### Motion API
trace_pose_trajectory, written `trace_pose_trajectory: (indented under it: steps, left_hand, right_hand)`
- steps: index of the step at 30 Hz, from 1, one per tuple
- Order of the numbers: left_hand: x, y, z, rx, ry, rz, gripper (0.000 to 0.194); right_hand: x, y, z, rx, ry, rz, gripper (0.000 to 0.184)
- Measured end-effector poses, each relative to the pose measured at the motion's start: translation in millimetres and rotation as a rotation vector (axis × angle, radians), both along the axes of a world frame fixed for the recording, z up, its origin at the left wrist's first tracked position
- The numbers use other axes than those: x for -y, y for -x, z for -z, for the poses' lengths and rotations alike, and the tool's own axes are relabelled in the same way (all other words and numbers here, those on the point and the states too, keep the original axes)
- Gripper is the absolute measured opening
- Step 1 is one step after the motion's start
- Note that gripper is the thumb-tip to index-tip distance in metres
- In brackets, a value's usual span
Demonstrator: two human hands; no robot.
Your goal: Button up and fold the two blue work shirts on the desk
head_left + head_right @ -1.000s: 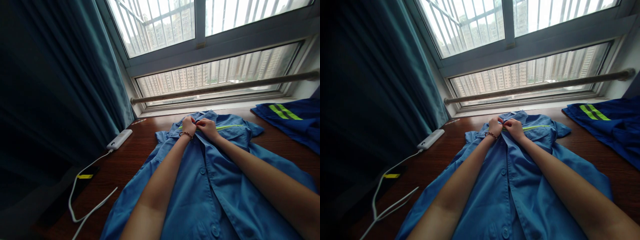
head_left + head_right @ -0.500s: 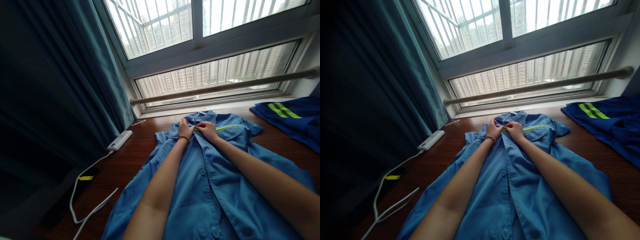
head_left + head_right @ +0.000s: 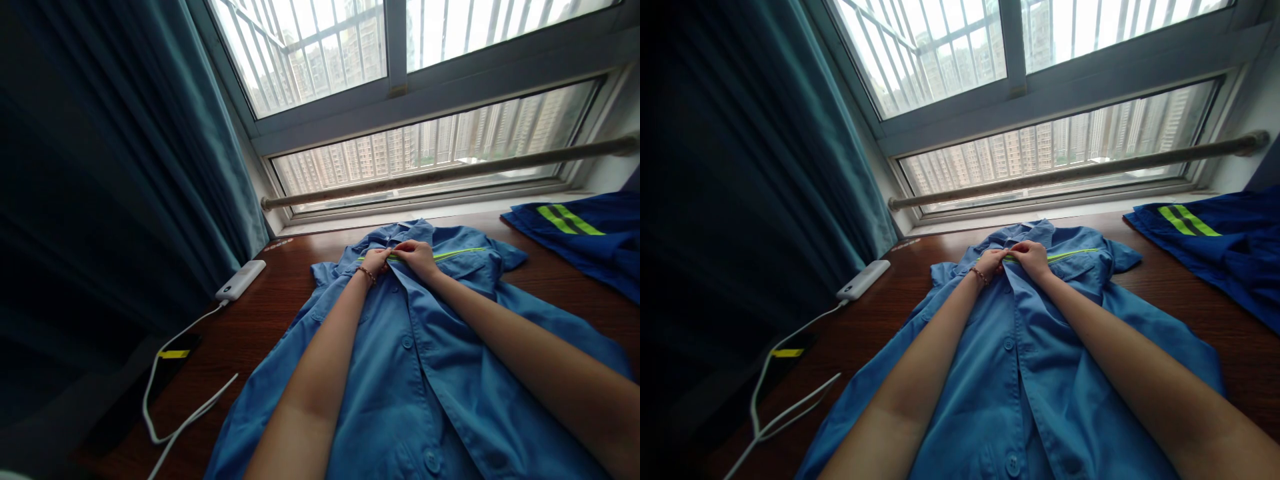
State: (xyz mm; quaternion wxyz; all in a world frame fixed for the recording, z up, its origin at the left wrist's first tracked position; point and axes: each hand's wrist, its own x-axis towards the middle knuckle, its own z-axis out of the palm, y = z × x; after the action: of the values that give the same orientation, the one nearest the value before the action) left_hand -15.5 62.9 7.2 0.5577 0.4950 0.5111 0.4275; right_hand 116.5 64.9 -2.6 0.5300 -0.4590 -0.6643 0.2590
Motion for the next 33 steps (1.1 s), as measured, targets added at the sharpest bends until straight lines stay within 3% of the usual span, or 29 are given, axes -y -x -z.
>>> trace_pose_trajectory:
  steps: [12, 20, 33]
  left_hand:
    - [-5, -1, 9.6, 0.156, -0.105, -0.049, 0.031]
    - [-2, 0, 8.9, 0.185, -0.129, -0.044, 0.028]
    - [-1, 0, 8.0, 0.191, -0.14, 0.022, 0.018]
  right_hand:
    - [-6, 2, 5.6, -0.213, 0.156, -0.052, 0.032]
    - [-3, 4, 2.8, -0.536, 0.366, -0.207, 0.034]
    - [-7, 1, 5.0, -0.553, 0.415, -0.167, 0.031]
